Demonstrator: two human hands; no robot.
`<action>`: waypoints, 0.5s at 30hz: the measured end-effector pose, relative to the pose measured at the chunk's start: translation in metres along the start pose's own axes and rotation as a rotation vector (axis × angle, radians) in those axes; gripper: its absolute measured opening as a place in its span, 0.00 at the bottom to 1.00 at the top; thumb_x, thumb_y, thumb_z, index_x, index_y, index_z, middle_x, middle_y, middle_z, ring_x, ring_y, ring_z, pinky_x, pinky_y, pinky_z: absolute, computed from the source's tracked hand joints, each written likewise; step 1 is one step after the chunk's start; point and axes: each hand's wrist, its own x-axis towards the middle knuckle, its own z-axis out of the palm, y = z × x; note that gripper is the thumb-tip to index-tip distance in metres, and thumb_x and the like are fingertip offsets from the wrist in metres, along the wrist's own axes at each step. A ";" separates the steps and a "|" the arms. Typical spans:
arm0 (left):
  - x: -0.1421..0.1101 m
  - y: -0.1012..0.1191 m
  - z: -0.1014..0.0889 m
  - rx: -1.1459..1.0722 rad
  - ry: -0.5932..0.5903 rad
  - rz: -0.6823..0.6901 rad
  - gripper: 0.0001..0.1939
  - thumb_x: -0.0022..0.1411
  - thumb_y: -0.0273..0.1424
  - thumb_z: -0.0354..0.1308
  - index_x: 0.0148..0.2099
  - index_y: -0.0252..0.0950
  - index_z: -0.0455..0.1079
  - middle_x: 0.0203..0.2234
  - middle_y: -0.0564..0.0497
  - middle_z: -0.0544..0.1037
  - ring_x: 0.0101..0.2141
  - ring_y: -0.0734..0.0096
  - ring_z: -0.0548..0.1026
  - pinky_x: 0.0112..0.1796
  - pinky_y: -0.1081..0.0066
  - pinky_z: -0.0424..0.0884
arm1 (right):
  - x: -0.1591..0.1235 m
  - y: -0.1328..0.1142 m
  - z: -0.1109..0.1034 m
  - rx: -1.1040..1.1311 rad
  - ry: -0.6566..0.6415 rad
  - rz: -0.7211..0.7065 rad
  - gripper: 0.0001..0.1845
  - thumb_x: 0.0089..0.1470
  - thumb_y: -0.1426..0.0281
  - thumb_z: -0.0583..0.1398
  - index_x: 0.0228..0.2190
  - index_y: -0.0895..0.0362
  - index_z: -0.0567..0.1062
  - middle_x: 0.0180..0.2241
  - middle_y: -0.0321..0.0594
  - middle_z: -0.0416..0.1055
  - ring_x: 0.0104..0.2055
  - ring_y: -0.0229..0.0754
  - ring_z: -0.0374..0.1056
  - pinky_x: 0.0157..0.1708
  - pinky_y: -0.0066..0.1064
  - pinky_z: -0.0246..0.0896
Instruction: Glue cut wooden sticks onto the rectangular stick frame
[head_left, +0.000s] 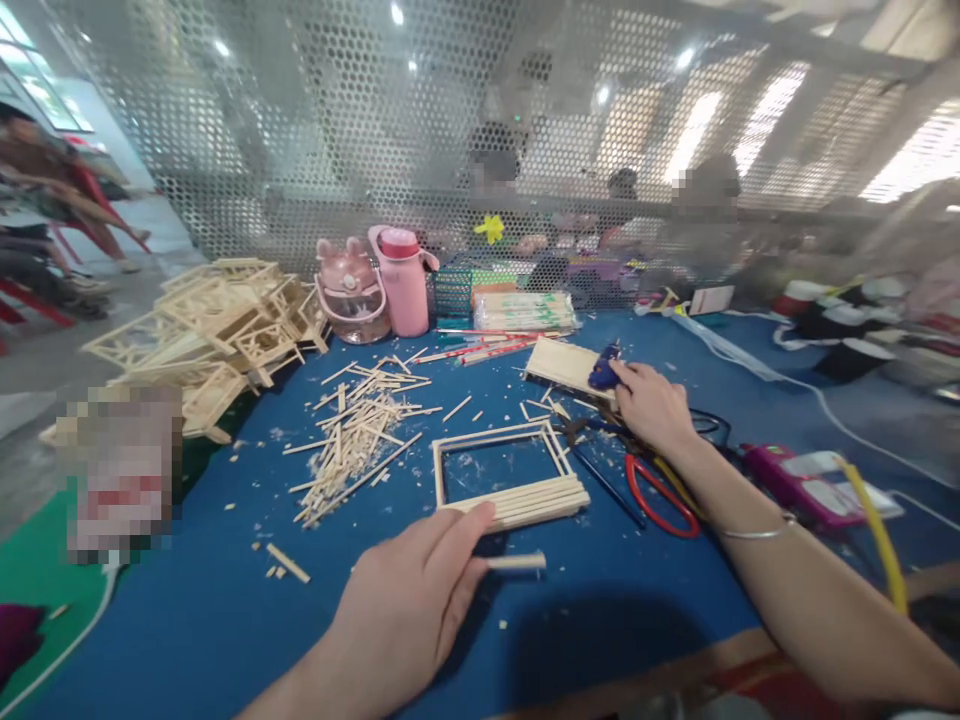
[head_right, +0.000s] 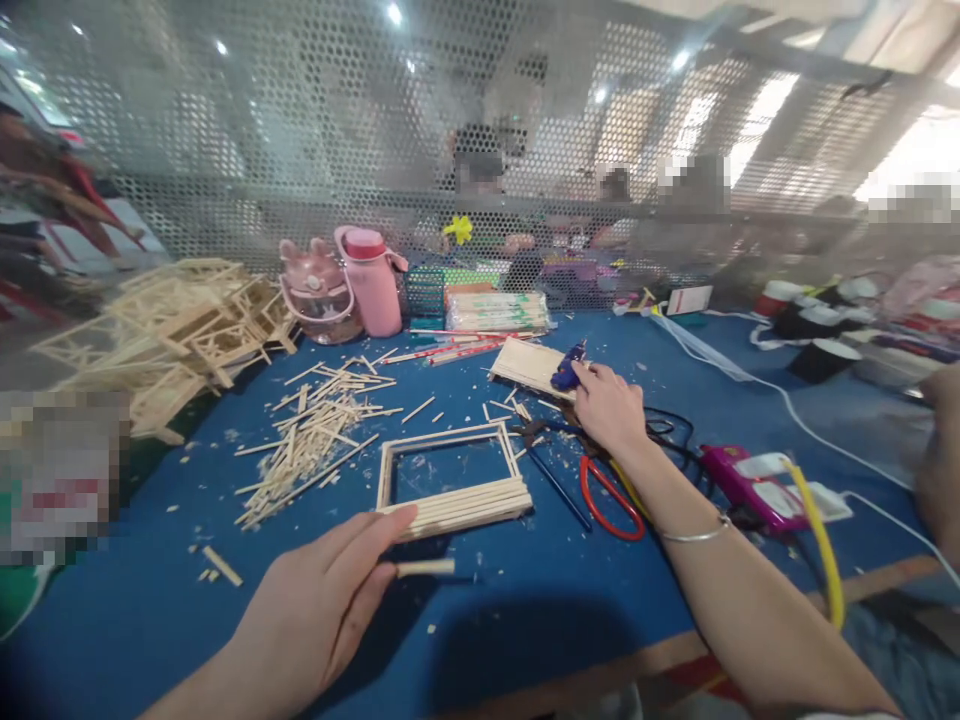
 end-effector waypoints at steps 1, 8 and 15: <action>0.001 -0.002 0.001 0.022 0.027 -0.022 0.16 0.66 0.29 0.42 0.54 0.37 0.61 0.39 0.46 0.76 0.36 0.69 0.76 0.33 0.74 0.74 | -0.001 -0.003 -0.005 0.012 0.048 0.014 0.25 0.57 0.67 0.49 0.55 0.55 0.64 0.54 0.53 0.63 0.50 0.59 0.62 0.43 0.52 0.57; 0.045 -0.004 0.001 0.018 0.036 -0.075 0.14 0.63 0.23 0.44 0.48 0.35 0.67 0.39 0.46 0.75 0.42 0.68 0.73 0.43 0.67 0.71 | -0.027 -0.038 -0.049 0.576 0.117 -0.558 0.13 0.57 0.67 0.53 0.40 0.56 0.74 0.34 0.43 0.76 0.38 0.43 0.69 0.44 0.38 0.58; 0.084 0.006 0.028 -0.050 -0.053 -0.076 0.13 0.64 0.24 0.46 0.49 0.35 0.66 0.40 0.49 0.75 0.42 0.69 0.72 0.43 0.67 0.70 | -0.042 -0.048 -0.055 0.673 -0.126 -0.746 0.10 0.56 0.66 0.56 0.29 0.57 0.75 0.27 0.40 0.76 0.30 0.39 0.68 0.36 0.33 0.57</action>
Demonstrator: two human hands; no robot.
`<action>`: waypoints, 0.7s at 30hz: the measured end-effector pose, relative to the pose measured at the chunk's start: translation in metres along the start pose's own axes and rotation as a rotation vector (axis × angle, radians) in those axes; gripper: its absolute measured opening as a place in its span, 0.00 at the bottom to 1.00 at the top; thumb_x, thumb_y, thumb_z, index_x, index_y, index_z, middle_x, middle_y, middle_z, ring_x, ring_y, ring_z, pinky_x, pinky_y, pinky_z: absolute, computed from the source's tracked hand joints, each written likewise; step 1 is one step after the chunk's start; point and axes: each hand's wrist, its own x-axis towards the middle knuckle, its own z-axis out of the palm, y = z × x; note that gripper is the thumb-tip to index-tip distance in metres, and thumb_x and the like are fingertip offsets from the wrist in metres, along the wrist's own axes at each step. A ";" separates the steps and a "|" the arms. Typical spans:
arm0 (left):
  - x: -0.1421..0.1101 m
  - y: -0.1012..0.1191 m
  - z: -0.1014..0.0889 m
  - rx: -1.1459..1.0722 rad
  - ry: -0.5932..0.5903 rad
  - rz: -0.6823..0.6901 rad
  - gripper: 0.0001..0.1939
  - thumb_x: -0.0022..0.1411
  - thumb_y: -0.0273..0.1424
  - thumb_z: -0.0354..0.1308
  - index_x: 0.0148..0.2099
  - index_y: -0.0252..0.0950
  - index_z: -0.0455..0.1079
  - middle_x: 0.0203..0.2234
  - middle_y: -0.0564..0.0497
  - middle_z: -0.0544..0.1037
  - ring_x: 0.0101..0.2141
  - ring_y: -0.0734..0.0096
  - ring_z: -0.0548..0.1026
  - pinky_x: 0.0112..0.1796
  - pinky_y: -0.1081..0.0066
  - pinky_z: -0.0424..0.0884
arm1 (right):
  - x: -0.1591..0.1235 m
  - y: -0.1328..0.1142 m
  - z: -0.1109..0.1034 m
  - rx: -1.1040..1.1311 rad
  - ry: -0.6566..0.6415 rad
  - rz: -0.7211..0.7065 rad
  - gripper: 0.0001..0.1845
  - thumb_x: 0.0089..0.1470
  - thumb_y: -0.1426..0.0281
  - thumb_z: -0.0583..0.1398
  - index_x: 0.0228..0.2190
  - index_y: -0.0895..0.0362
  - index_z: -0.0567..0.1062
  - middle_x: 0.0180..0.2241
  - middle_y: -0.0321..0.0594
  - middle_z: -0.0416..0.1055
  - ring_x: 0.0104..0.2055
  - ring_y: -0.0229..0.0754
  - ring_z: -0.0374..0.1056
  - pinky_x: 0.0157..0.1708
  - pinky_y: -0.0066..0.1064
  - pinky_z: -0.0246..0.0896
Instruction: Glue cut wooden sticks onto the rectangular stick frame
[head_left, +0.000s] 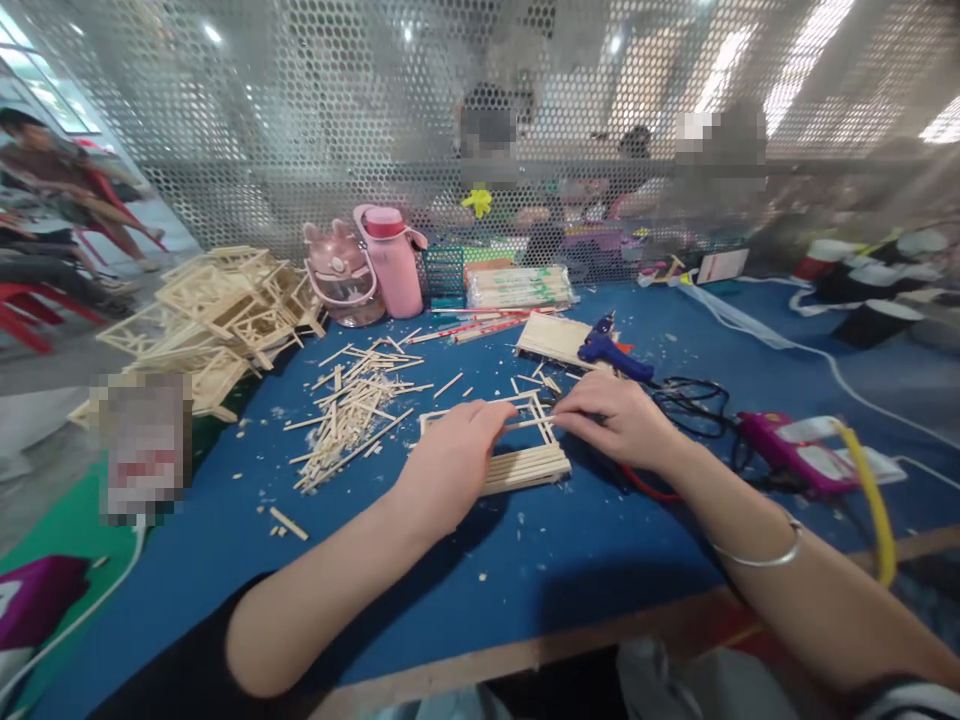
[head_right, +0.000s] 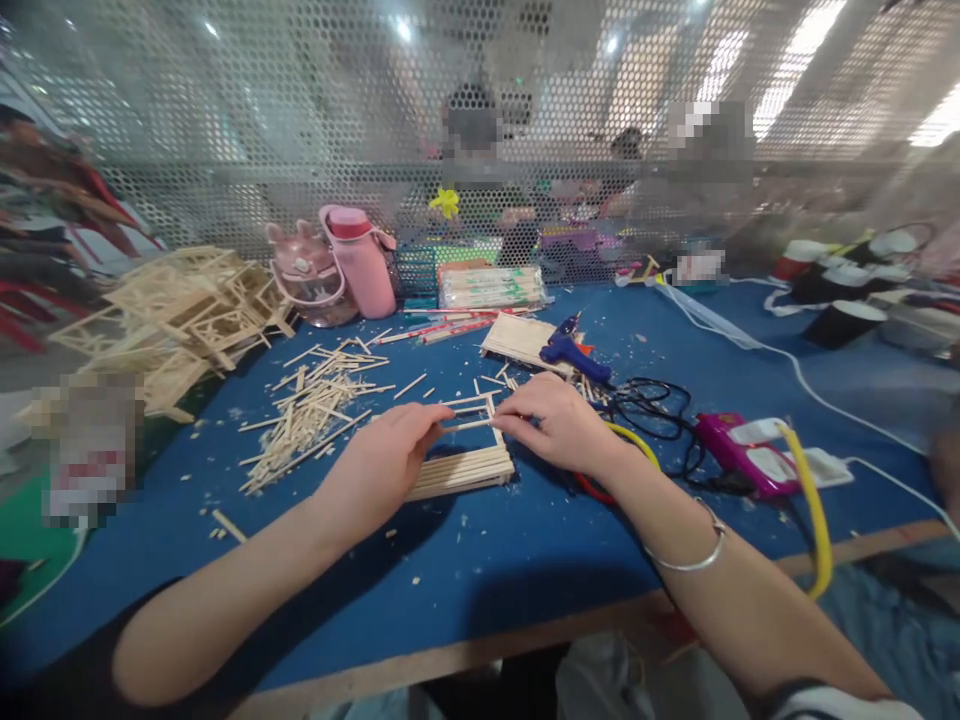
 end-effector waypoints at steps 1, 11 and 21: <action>0.003 0.002 0.003 -0.005 -0.011 0.011 0.13 0.64 0.24 0.46 0.50 0.36 0.65 0.40 0.49 0.75 0.42 0.69 0.72 0.43 0.67 0.69 | -0.001 0.002 -0.001 0.002 -0.009 0.031 0.10 0.56 0.66 0.56 0.28 0.57 0.75 0.27 0.40 0.75 0.30 0.39 0.68 0.35 0.33 0.57; -0.023 -0.047 -0.043 0.096 0.378 -0.372 0.20 0.66 0.33 0.45 0.58 0.34 0.54 0.38 0.49 0.77 0.38 0.70 0.74 0.42 0.67 0.68 | -0.009 0.009 0.002 0.113 -0.081 0.035 0.07 0.53 0.68 0.58 0.27 0.55 0.76 0.26 0.38 0.75 0.30 0.39 0.68 0.35 0.32 0.58; -0.049 -0.072 -0.032 0.035 0.303 -0.485 0.22 0.66 0.34 0.44 0.60 0.34 0.52 0.37 0.49 0.78 0.35 0.71 0.74 0.39 0.69 0.69 | -0.009 0.008 0.011 0.084 -0.236 -0.008 0.05 0.54 0.70 0.58 0.28 0.54 0.75 0.25 0.37 0.74 0.27 0.38 0.66 0.37 0.36 0.55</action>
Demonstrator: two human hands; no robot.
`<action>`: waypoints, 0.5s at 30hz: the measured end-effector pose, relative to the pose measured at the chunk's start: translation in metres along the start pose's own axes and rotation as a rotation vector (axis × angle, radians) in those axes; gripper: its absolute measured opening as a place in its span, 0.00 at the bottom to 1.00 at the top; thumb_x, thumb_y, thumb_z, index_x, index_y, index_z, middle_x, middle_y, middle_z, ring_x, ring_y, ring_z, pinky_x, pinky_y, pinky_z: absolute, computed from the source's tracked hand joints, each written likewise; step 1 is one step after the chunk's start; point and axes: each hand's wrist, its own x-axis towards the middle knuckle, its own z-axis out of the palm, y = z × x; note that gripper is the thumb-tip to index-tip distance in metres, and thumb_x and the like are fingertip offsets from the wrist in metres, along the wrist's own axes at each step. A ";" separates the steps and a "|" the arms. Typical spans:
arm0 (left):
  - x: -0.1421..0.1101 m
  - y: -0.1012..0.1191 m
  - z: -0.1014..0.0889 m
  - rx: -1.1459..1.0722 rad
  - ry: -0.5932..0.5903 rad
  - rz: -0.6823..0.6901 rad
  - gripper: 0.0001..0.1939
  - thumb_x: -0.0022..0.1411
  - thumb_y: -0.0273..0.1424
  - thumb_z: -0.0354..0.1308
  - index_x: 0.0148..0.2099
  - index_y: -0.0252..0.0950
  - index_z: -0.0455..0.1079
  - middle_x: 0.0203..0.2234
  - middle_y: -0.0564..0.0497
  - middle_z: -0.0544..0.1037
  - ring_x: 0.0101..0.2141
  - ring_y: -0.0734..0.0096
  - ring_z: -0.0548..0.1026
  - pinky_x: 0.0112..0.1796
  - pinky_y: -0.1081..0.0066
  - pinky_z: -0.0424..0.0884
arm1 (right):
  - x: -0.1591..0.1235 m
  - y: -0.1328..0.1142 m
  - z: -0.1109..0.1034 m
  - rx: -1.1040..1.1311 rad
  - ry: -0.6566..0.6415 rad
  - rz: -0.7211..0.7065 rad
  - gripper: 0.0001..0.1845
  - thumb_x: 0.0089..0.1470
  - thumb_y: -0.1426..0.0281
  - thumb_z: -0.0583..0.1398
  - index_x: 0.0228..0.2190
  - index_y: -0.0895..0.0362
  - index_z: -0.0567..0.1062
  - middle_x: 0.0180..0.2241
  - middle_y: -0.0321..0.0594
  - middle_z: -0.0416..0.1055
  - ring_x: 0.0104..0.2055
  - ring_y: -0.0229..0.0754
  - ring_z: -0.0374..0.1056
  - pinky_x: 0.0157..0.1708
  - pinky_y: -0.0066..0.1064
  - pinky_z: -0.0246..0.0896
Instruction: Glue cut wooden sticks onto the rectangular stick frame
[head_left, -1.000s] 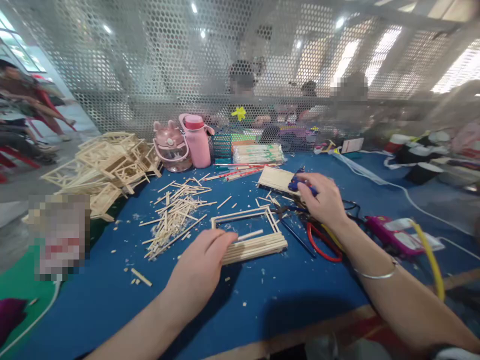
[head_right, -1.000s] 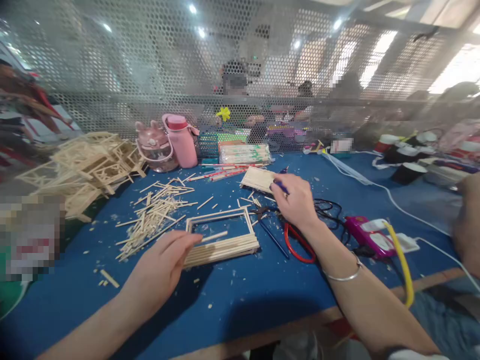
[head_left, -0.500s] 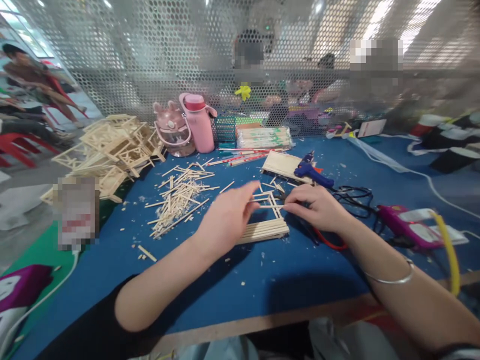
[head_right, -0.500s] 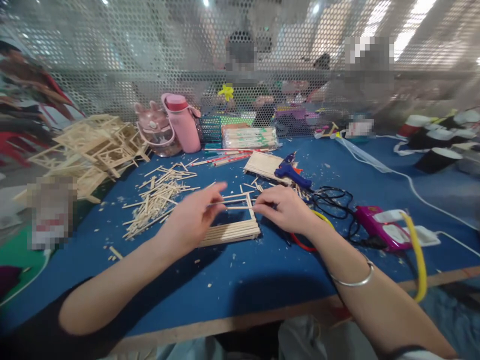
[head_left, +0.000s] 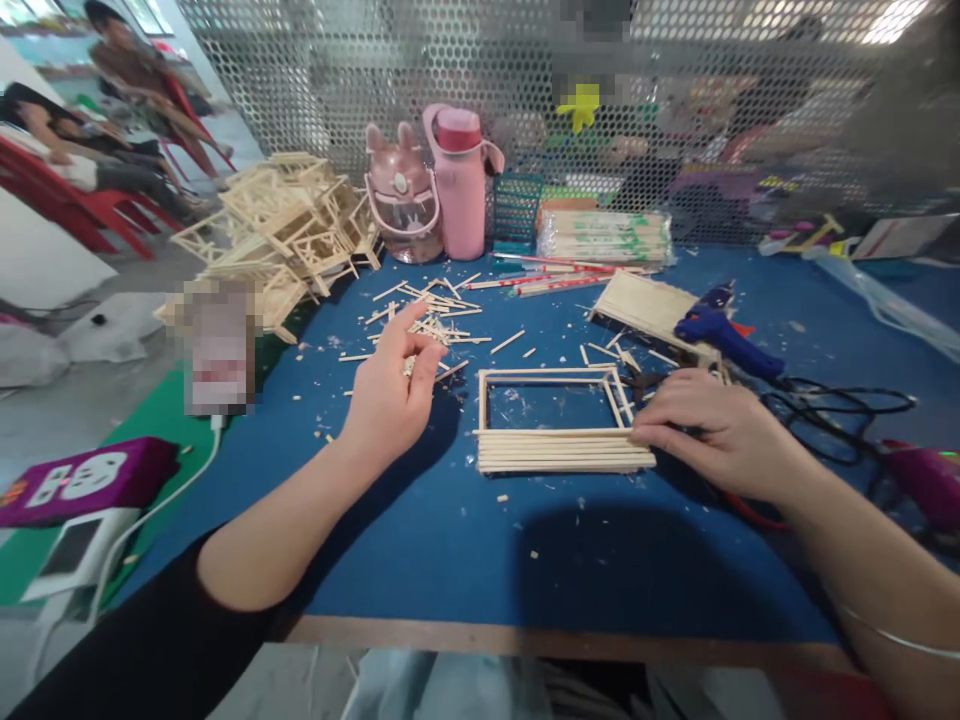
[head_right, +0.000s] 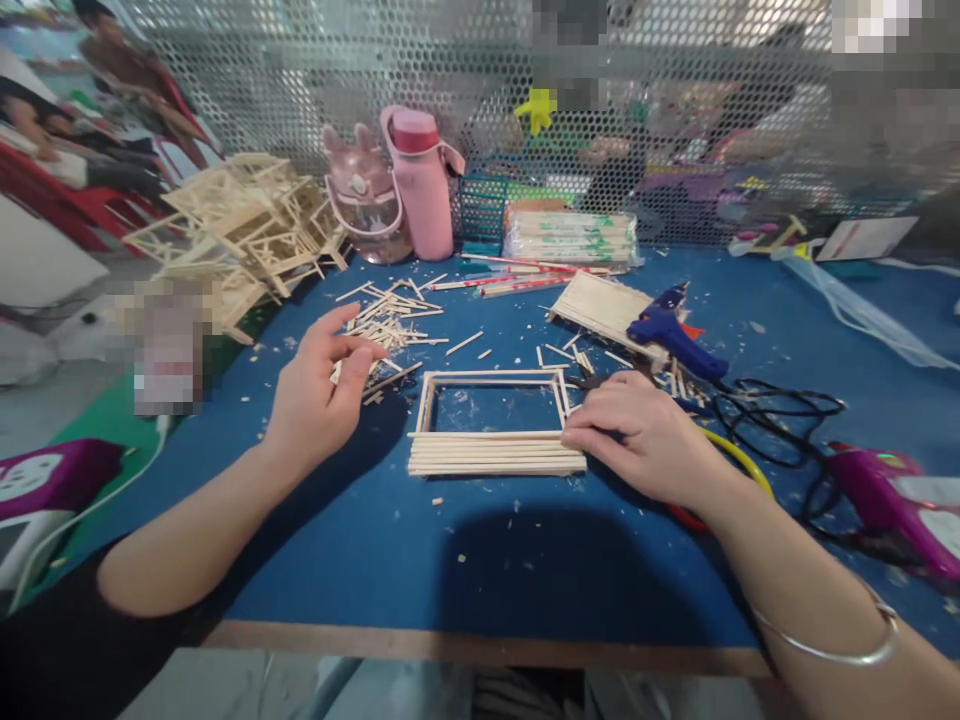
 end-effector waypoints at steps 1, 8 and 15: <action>-0.001 0.002 -0.001 -0.004 -0.009 0.020 0.21 0.66 0.33 0.44 0.59 0.34 0.53 0.37 0.49 0.78 0.36 0.71 0.74 0.40 0.68 0.69 | 0.000 0.001 0.000 -0.006 -0.005 0.006 0.05 0.54 0.70 0.58 0.28 0.54 0.75 0.25 0.36 0.73 0.28 0.38 0.66 0.38 0.36 0.55; -0.028 0.039 -0.002 0.027 -0.203 0.484 0.13 0.63 0.29 0.50 0.50 0.38 0.66 0.44 0.50 0.77 0.48 0.68 0.71 0.58 0.53 0.51 | 0.000 0.000 -0.001 -0.065 -0.007 0.032 0.05 0.53 0.68 0.59 0.27 0.53 0.75 0.24 0.35 0.72 0.27 0.38 0.66 0.40 0.37 0.54; -0.047 0.062 0.017 0.153 -0.225 0.659 0.11 0.63 0.27 0.52 0.47 0.37 0.70 0.47 0.47 0.76 0.49 0.61 0.72 0.58 0.40 0.37 | -0.001 -0.001 -0.005 -0.124 0.008 0.024 0.08 0.54 0.68 0.57 0.29 0.56 0.76 0.24 0.37 0.72 0.28 0.38 0.65 0.38 0.36 0.53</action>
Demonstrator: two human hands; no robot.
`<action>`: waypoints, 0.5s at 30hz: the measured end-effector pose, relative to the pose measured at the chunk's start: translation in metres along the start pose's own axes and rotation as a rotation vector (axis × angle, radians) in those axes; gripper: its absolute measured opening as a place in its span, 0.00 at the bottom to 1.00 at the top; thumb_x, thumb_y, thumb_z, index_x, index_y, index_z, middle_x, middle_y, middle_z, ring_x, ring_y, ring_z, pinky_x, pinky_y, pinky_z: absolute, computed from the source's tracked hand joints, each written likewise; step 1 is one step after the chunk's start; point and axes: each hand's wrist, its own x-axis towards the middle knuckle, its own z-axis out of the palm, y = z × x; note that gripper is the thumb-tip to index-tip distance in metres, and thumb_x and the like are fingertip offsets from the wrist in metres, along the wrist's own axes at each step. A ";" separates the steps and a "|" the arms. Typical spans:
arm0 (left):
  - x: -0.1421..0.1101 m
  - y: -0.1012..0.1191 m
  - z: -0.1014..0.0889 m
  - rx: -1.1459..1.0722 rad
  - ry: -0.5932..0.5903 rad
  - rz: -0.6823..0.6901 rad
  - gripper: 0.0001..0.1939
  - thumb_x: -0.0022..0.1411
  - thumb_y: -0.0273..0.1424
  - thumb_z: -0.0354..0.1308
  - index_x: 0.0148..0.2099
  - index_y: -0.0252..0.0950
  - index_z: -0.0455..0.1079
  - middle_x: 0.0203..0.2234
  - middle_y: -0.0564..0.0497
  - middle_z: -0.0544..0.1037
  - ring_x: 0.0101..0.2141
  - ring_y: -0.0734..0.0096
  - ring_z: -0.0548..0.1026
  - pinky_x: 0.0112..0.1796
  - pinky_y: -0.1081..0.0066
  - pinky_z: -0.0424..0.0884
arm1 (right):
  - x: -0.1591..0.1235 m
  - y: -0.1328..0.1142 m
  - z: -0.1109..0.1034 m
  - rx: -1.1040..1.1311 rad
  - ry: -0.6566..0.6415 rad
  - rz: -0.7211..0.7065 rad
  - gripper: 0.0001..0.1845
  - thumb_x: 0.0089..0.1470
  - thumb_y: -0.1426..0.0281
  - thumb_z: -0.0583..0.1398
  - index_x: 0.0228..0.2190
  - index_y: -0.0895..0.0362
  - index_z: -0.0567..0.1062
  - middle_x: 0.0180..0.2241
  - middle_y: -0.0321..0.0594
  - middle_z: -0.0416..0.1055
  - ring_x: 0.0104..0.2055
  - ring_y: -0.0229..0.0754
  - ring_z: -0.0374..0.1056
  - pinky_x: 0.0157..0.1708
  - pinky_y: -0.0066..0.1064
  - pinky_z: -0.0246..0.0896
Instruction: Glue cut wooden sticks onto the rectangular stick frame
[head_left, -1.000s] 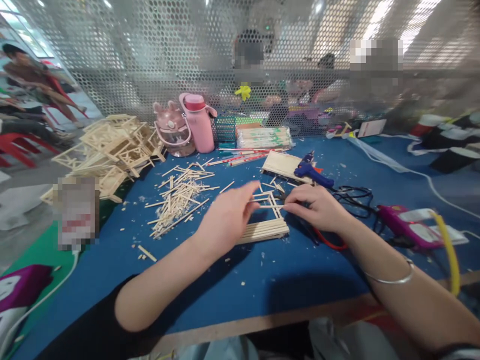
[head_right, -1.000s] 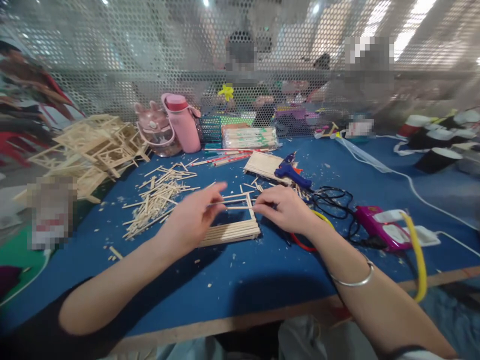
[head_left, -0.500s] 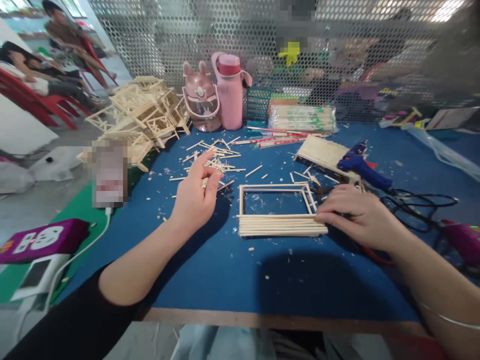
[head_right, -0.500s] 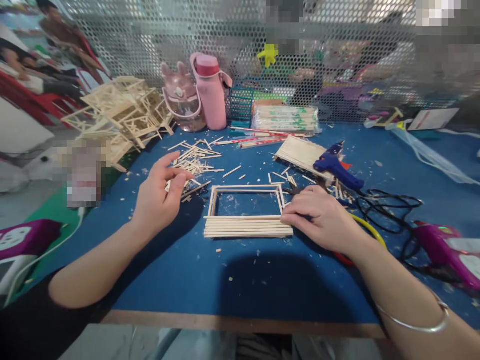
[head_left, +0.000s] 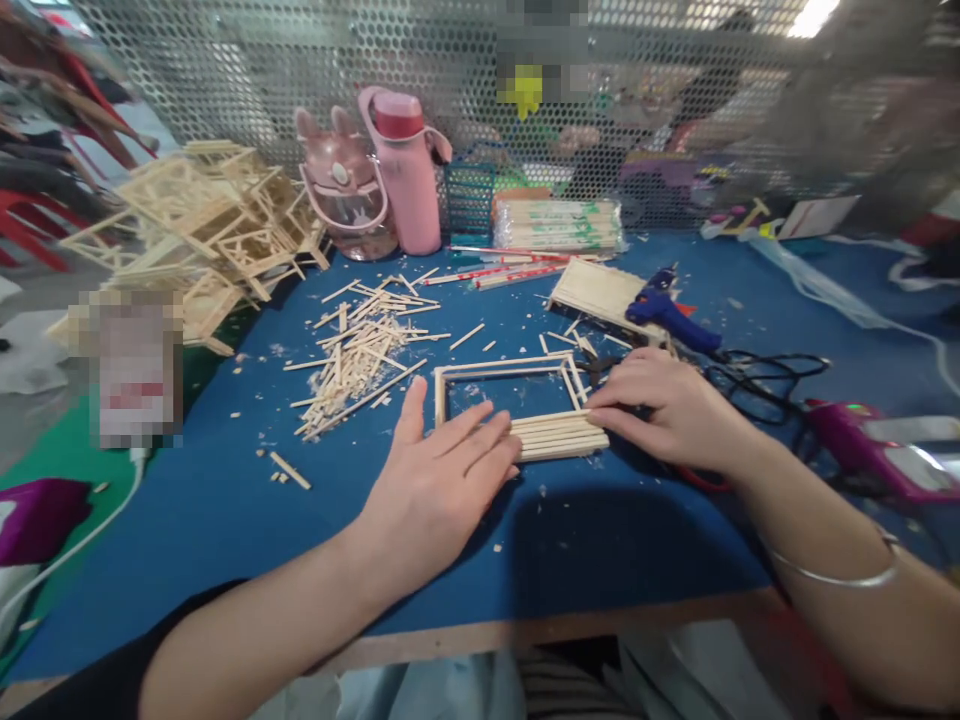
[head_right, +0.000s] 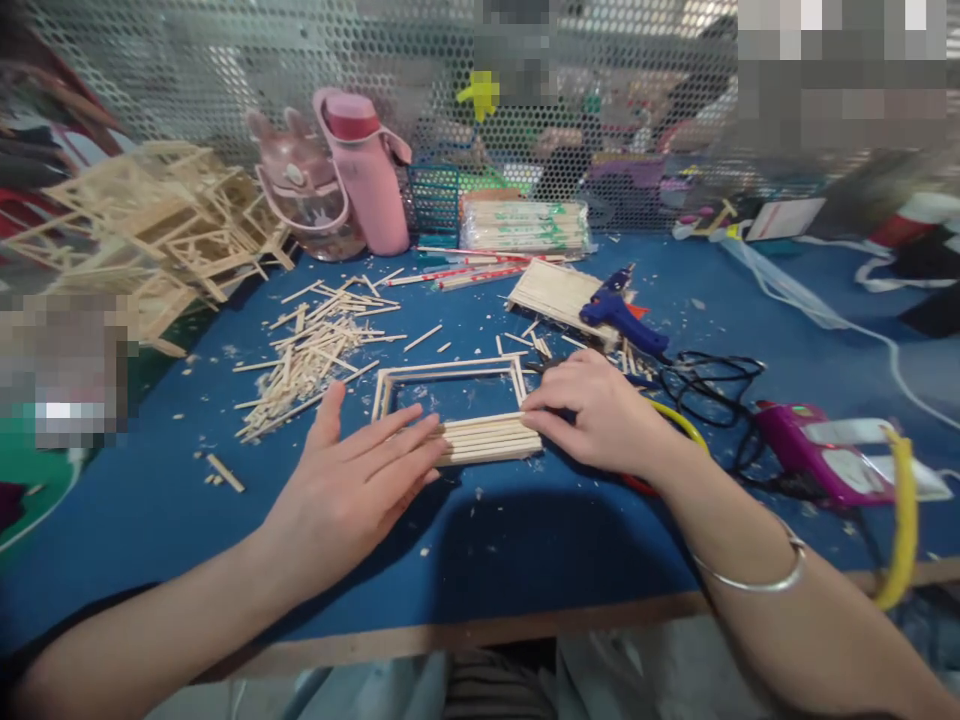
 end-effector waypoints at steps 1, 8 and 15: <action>0.000 0.000 0.002 0.006 0.007 0.008 0.11 0.63 0.26 0.52 0.47 0.36 0.70 0.46 0.47 0.76 0.48 0.61 0.73 0.58 0.40 0.37 | 0.000 0.000 -0.001 -0.003 -0.010 0.004 0.09 0.55 0.68 0.57 0.29 0.56 0.76 0.24 0.37 0.72 0.28 0.38 0.65 0.38 0.35 0.53; 0.004 -0.004 0.009 -0.013 0.056 0.041 0.12 0.61 0.21 0.52 0.45 0.35 0.71 0.44 0.47 0.78 0.44 0.64 0.76 0.59 0.45 0.41 | -0.004 0.000 -0.009 -0.011 0.020 0.030 0.08 0.52 0.71 0.57 0.32 0.57 0.77 0.24 0.38 0.72 0.29 0.39 0.66 0.37 0.34 0.55; 0.004 -0.002 0.006 -0.052 0.035 0.011 0.12 0.60 0.22 0.52 0.45 0.37 0.71 0.43 0.49 0.78 0.42 0.67 0.76 0.59 0.49 0.43 | -0.009 0.003 -0.019 -0.029 0.223 0.146 0.11 0.47 0.75 0.57 0.33 0.57 0.77 0.23 0.36 0.72 0.27 0.37 0.66 0.31 0.29 0.58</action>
